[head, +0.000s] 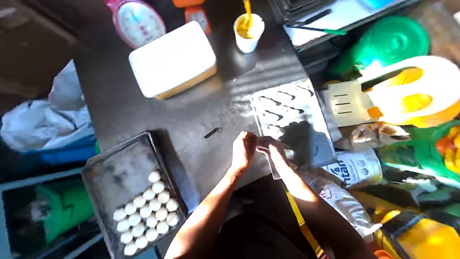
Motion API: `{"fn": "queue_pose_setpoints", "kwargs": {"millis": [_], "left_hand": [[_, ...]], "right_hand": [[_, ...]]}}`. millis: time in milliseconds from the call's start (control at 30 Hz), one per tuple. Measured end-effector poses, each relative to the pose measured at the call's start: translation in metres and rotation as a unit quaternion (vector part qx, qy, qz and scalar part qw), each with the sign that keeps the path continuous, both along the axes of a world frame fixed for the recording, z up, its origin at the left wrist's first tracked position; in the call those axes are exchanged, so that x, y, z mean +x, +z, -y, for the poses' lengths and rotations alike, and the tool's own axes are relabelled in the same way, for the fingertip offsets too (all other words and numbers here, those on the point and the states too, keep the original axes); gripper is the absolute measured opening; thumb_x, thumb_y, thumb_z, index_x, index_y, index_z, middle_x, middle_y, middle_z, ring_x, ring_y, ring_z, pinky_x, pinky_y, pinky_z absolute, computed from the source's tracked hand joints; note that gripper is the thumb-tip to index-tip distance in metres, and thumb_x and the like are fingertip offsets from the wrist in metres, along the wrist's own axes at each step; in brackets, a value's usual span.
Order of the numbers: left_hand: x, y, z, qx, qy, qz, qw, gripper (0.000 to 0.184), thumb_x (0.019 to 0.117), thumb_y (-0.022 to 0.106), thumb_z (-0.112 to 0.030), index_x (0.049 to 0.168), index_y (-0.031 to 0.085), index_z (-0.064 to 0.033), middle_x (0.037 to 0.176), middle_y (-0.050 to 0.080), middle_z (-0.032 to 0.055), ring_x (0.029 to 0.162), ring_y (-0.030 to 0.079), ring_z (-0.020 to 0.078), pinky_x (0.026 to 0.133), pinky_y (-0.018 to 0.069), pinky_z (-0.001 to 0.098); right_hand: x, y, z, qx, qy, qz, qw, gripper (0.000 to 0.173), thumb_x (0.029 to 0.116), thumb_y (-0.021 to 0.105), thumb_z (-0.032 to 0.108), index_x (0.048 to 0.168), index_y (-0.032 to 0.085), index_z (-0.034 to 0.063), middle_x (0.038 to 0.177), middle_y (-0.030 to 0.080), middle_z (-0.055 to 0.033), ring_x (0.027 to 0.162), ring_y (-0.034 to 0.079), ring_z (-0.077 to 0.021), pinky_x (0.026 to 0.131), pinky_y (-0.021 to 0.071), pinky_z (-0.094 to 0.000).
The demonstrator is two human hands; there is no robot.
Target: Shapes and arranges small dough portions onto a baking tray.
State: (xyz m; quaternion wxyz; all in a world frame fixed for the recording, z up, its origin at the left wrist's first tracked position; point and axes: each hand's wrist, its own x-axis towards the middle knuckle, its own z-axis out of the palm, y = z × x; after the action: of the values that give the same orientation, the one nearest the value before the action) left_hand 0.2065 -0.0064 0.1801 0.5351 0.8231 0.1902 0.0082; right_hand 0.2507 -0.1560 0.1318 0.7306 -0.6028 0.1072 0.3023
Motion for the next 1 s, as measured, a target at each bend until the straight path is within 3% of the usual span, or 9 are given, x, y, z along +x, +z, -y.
{"fn": "queue_pose_setpoints", "kwargs": {"millis": [67,133,233,367,600,700,800,900,1000], "left_hand": [[0.04,-0.006,0.027,-0.068,-0.008,-0.011,0.998,0.015,0.0981,0.068,-0.02,0.105,0.071,-0.0065,0.092,0.074,0.0019,0.08,0.071,0.0094,0.076,0.0628,0.0309],[0.082,-0.016,0.054,-0.16,-0.034,-0.05,0.985,0.02,0.0985,0.067,-0.017,0.112,0.069,-0.0024,0.091,0.074,0.0065,0.074,0.072,0.0137,0.07,0.0633,0.0336],[0.144,-0.02,0.091,-0.208,-0.082,-0.097,0.97,0.03,0.0963,0.068,-0.006,0.125,0.063,0.0008,0.108,0.071,0.0145,0.085,0.073,0.02,0.079,0.0634,0.0387],[0.194,-0.036,0.116,-0.072,-0.138,-0.096,0.983,0.033,0.1046,0.058,-0.02,0.137,0.057,-0.0124,0.118,0.07,0.0122,0.092,0.072,0.0254,0.077,0.0627,0.0464],[0.273,-0.092,0.133,0.247,-0.18,-0.01,0.952,0.017,0.0993,0.058,-0.012,0.1,0.074,-0.0063,0.116,0.067,0.0121,0.114,0.063,0.0279,0.098,0.0547,0.0432],[0.261,-0.097,0.13,0.348,-0.225,0.007,0.91,0.017,0.0953,0.061,-0.011,0.105,0.075,-0.011,0.13,0.06,0.0137,0.122,0.057,0.0312,0.1,0.0532,0.043],[0.223,-0.051,0.112,0.31,-0.234,-0.03,0.921,0.035,0.0997,0.058,-0.015,0.133,0.068,-0.0165,0.156,0.046,0.0105,0.142,0.045,0.0314,0.112,0.0447,0.0482],[0.164,-0.049,0.057,0.315,-0.136,0.015,0.939,0.033,0.1002,0.059,-0.025,0.13,0.07,-0.0193,0.151,0.051,0.0084,0.137,0.049,0.0263,0.109,0.047,0.0436],[0.049,-0.035,-0.044,0.33,0.005,-0.055,0.942,0.032,0.0995,0.062,-0.028,0.129,0.07,-0.0189,0.15,0.054,0.0062,0.142,0.045,0.0269,0.109,0.0461,0.0475]], "right_hand": [[0.032,0.001,0.039,0.079,-0.054,-0.06,0.994,0.037,0.1049,0.036,0.019,0.127,0.059,0.0009,0.107,0.071,-0.016,0.095,0.069,-0.0276,0.084,0.0588,-0.0466],[0.066,0.002,0.076,0.086,-0.043,-0.024,0.995,0.035,0.105,0.046,0.019,0.132,0.058,0.0009,0.114,0.069,-0.0175,0.102,0.068,-0.0289,0.09,0.0581,-0.0471],[0.124,0.0,0.124,-0.163,0.033,0.177,0.97,0.042,0.0958,0.064,0.007,0.137,0.06,0.007,0.123,0.069,-0.0102,0.106,0.069,-0.0182,0.092,0.0591,-0.0359],[0.198,-0.019,0.182,-0.358,0.099,0.283,0.884,0.038,0.0959,0.065,0.007,0.133,0.063,0.0055,0.123,0.07,-0.0141,0.108,0.07,-0.0221,0.096,0.0576,-0.0443],[0.244,-0.041,0.197,-0.398,0.13,0.28,0.864,0.021,0.0977,0.062,0.011,0.116,0.071,0.0085,0.1,0.073,-0.0142,0.084,0.072,-0.0263,0.076,0.0597,-0.0516],[0.245,-0.061,0.195,-0.423,0.145,0.352,0.822,0.02,0.0956,0.061,0.01,0.111,0.072,0.0049,0.109,0.07,-0.0177,0.098,0.069,-0.0316,0.084,0.0572,-0.0548],[0.241,-0.057,0.189,-0.472,0.148,0.37,0.786,0.02,0.0959,0.062,0.014,0.109,0.073,0.004,0.117,0.067,-0.0198,0.114,0.064,-0.0364,0.095,0.0531,-0.0578],[0.212,-0.031,0.166,-0.483,0.126,0.378,0.779,0.037,0.098,0.055,0.01,0.133,0.065,0.0028,0.134,0.063,-0.0251,0.129,0.058,-0.0378,0.111,0.0462,-0.0498],[0.166,0.005,0.12,-0.424,0.098,0.39,0.812,0.033,0.0984,0.057,0.009,0.126,0.065,-0.0072,0.127,0.064,-0.0285,0.118,0.064,-0.0311,0.102,0.0519,-0.0377]]}}
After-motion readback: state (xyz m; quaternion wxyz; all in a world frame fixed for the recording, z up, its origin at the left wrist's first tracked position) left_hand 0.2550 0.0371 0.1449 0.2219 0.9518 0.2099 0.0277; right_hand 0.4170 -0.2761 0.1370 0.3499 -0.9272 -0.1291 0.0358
